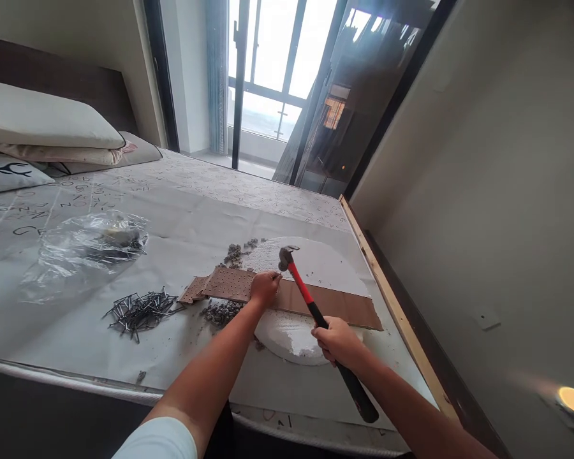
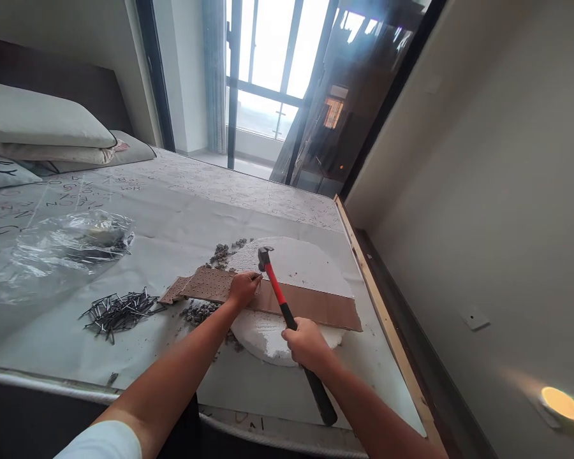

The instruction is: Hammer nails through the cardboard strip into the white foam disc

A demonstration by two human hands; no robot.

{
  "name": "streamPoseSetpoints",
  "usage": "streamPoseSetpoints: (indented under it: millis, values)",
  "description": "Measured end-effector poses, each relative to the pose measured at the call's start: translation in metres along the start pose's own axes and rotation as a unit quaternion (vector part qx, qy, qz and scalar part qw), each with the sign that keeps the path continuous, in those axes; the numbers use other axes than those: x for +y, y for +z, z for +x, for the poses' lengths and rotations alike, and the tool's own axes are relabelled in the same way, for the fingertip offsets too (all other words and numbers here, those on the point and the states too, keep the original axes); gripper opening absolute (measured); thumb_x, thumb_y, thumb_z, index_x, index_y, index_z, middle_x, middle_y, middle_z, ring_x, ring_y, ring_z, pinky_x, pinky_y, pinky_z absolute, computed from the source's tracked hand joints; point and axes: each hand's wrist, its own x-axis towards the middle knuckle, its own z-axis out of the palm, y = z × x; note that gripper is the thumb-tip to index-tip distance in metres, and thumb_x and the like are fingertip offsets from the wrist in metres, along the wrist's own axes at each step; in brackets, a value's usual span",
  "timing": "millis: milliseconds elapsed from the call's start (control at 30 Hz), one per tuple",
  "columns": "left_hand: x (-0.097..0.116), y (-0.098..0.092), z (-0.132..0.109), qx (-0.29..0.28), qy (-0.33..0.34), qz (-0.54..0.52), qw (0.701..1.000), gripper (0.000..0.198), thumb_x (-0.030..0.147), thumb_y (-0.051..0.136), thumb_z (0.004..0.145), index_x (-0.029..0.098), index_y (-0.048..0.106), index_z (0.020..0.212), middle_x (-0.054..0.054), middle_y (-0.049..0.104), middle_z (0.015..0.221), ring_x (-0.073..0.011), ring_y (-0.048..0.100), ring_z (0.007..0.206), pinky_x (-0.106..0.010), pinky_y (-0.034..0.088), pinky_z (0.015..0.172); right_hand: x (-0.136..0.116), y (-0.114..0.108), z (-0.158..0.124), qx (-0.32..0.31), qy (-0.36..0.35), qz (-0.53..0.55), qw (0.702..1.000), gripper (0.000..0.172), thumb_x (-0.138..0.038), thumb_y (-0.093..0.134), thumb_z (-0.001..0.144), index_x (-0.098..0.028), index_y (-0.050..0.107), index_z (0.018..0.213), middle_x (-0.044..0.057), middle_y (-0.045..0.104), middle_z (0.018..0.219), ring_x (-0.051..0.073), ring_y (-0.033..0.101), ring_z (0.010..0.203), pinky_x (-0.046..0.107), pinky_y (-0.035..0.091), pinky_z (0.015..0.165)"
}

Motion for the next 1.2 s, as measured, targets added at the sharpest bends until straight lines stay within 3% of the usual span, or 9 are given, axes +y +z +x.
streamPoseSetpoints:
  millis: [67, 233, 333, 433, 533, 733, 800, 967, 1200]
  values:
    - [0.000, -0.001, -0.001, -0.006, 0.001, 0.014, 1.000, 0.028, 0.034, 0.045, 0.082, 0.021, 0.070, 0.084, -0.006, 0.070, 0.086, -0.0171, 0.059, 0.082, -0.024, 0.038, 0.070, 0.004, 0.005, 0.002, -0.004, 0.008, 0.011, 1.000, 0.012, -0.022, 0.046, 0.065, -0.021, 0.034, 0.062, -0.010, 0.031, 0.040, 0.006, 0.032, 0.029, 0.019, 0.028, 0.027]
    - [0.000, 0.002, 0.000, -0.007, 0.009, 0.014, 1.000, 0.027, 0.034, 0.047, 0.080, 0.021, 0.070, 0.081, -0.006, 0.069, 0.087, -0.0176, 0.059, 0.083, -0.025, 0.038, 0.071, -0.006, -0.011, -0.006, 0.020, -0.076, 0.037, 0.996, 0.015, -0.029, 0.049, 0.067, -0.020, 0.037, 0.065, -0.010, 0.033, 0.042, 0.005, 0.032, 0.029, 0.018, 0.028, 0.028]
    - [-0.001, 0.000, 0.002, -0.001, 0.008, -0.026, 1.000, 0.024, 0.032, 0.049, 0.078, 0.019, 0.069, 0.077, -0.007, 0.069, 0.085, -0.0181, 0.059, 0.082, -0.026, 0.040, 0.073, -0.004, -0.011, -0.005, 0.014, -0.068, 0.029, 0.997, 0.014, -0.029, 0.049, 0.067, -0.020, 0.038, 0.065, -0.010, 0.034, 0.042, 0.005, 0.032, 0.029, 0.019, 0.028, 0.028]
    - [-0.006, -0.007, 0.004, 0.040, -0.019, -0.118, 0.992, 0.019, 0.024, 0.051, 0.072, 0.017, 0.066, 0.081, -0.007, 0.067, 0.085, -0.0172, 0.059, 0.081, -0.027, 0.042, 0.072, 0.011, 0.002, 0.007, -0.012, 0.015, 0.015, 1.000, 0.012, -0.021, 0.045, 0.065, -0.021, 0.034, 0.064, -0.011, 0.031, 0.040, 0.005, 0.030, 0.027, 0.019, 0.027, 0.026]
    - [-0.014, -0.017, 0.007, 0.105, -0.084, -0.227, 0.965, 0.025, 0.022, 0.051, 0.067, 0.015, 0.060, 0.089, -0.006, 0.064, 0.084, -0.0161, 0.059, 0.076, -0.027, 0.044, 0.068, 0.021, 0.011, 0.015, -0.041, 0.064, 0.029, 0.997, 0.013, -0.017, 0.043, 0.064, -0.022, 0.031, 0.063, -0.011, 0.031, 0.039, 0.005, 0.028, 0.027, 0.019, 0.026, 0.026]
    - [-0.024, -0.036, 0.006, 0.149, -0.111, -0.327, 0.927, 0.027, 0.027, 0.050, 0.066, 0.015, 0.057, 0.090, -0.005, 0.062, 0.083, -0.0161, 0.059, 0.074, -0.028, 0.045, 0.066, 0.007, -0.002, 0.002, -0.027, 0.001, 0.035, 0.999, 0.014, -0.021, 0.047, 0.067, -0.021, 0.033, 0.064, -0.010, 0.033, 0.042, 0.006, 0.032, 0.030, 0.020, 0.028, 0.029]
    - [-0.022, -0.043, 0.001, 0.146, -0.103, -0.324, 0.929, 0.028, 0.031, 0.050, 0.068, 0.015, 0.057, 0.090, -0.006, 0.062, 0.081, -0.0168, 0.059, 0.074, -0.028, 0.045, 0.065, 0.004, -0.002, -0.001, -0.013, -0.018, 0.028, 0.999, 0.015, -0.022, 0.048, 0.068, -0.021, 0.033, 0.064, -0.010, 0.034, 0.043, 0.006, 0.033, 0.031, 0.020, 0.029, 0.030]
    - [-0.015, -0.059, -0.013, 0.161, -0.086, -0.261, 0.948, 0.027, 0.030, 0.048, 0.069, 0.015, 0.060, 0.088, -0.005, 0.062, 0.073, -0.0163, 0.057, 0.065, -0.027, 0.044, 0.060, 0.015, 0.012, 0.005, -0.035, 0.049, 0.016, 0.998, 0.016, -0.017, 0.045, 0.066, -0.022, 0.030, 0.064, -0.011, 0.031, 0.038, 0.006, 0.029, 0.027, 0.021, 0.026, 0.027]
    - [-0.010, -0.093, -0.035, 0.196, -0.037, -0.134, 0.971, 0.024, 0.025, 0.046, 0.067, 0.017, 0.066, 0.077, -0.003, 0.065, 0.070, -0.0166, 0.058, 0.068, -0.026, 0.043, 0.066, 0.049, 0.013, -0.015, -0.040, -0.048, 0.156, 0.986, 0.021, -0.035, 0.050, 0.063, -0.022, 0.035, 0.069, -0.012, 0.034, 0.041, 0.005, 0.029, 0.027, 0.021, 0.026, 0.027]
